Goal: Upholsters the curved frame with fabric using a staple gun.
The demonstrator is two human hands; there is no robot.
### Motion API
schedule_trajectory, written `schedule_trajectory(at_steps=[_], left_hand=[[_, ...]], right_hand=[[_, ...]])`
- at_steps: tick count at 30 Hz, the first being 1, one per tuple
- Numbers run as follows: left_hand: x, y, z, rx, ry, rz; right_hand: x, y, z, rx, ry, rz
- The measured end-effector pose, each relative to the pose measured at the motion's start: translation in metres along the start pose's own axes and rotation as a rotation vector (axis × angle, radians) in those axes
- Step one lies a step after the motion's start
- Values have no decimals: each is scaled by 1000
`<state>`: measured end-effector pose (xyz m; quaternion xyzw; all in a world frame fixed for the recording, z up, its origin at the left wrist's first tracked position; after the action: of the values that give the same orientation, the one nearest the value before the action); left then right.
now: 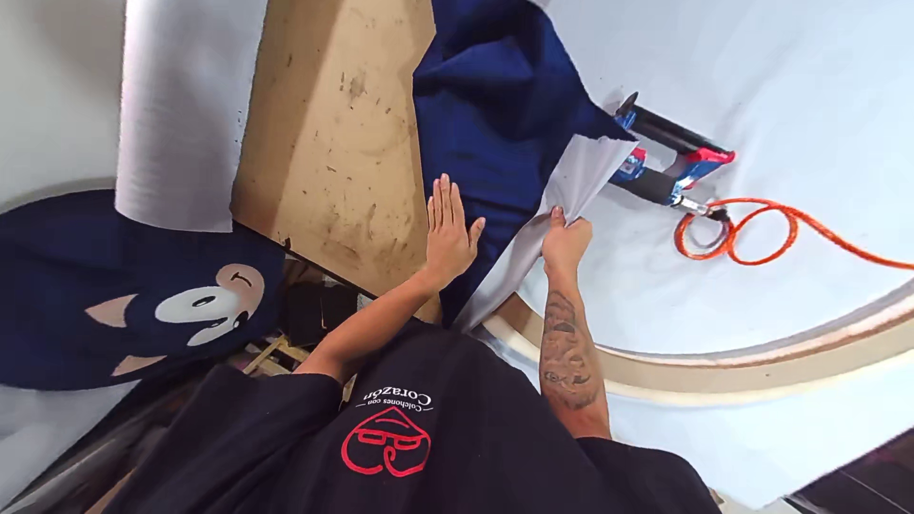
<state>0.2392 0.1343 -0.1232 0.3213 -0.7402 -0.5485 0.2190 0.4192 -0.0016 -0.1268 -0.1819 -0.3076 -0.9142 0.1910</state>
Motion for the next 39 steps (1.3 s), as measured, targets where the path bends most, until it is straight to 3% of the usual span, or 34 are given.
schedule_trajectory(at_steps=[4, 8, 12, 14, 16, 19, 22, 27, 32, 34, 37, 38, 39], left_hand=[[2, -3, 2, -24, 29, 31], [1, 2, -8, -93, -47, 114], [-8, -2, -34, -93, -293, 169], [-14, -6, -37, 43, -412, 173], [-14, 8, -27, 213, -307, 100], [-6, 24, 12, 190, 39, 58], [6, 5, 45, 217, 87, 78], [16, 0, 51, 246, 76, 70], [31, 0, 51, 341, 33, 90], [39, 13, 51, 603, 0, 128], [79, 52, 54, 914, -96, 114], [98, 67, 55, 975, -57, 89], [118, 87, 54, 992, 93, 68]], right_hand=[[-14, 2, -15, -263, -53, 71], [-15, 0, -14, -350, -103, 57], [-16, 3, -11, -380, -161, 79], [-14, 4, -9, -384, -192, 81], [-13, 6, -5, -389, -220, 82], [-13, 9, -2, -411, -252, 97], [-14, 7, 1, -374, -268, 127], [-8, -7, 26, -367, -96, 122], [42, 24, 64, -530, 209, 205], [89, 29, 98, -497, 379, 290], [156, -1, 128, -479, 518, 483], [174, -16, 133, -451, 540, 618], [191, -30, 136, -411, 548, 790]])
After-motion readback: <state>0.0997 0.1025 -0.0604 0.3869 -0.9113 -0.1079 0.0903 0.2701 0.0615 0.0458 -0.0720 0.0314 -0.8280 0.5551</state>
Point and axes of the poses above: each hand's wrist, its own x-axis away from the middle knuckle, its own y-axis out of the back of the hand, z = x × y, the point moved 2 cm from there along -x, towards the middle knuckle, and after that the axes turned 9 degrees about -x, right-handed, at the moved point
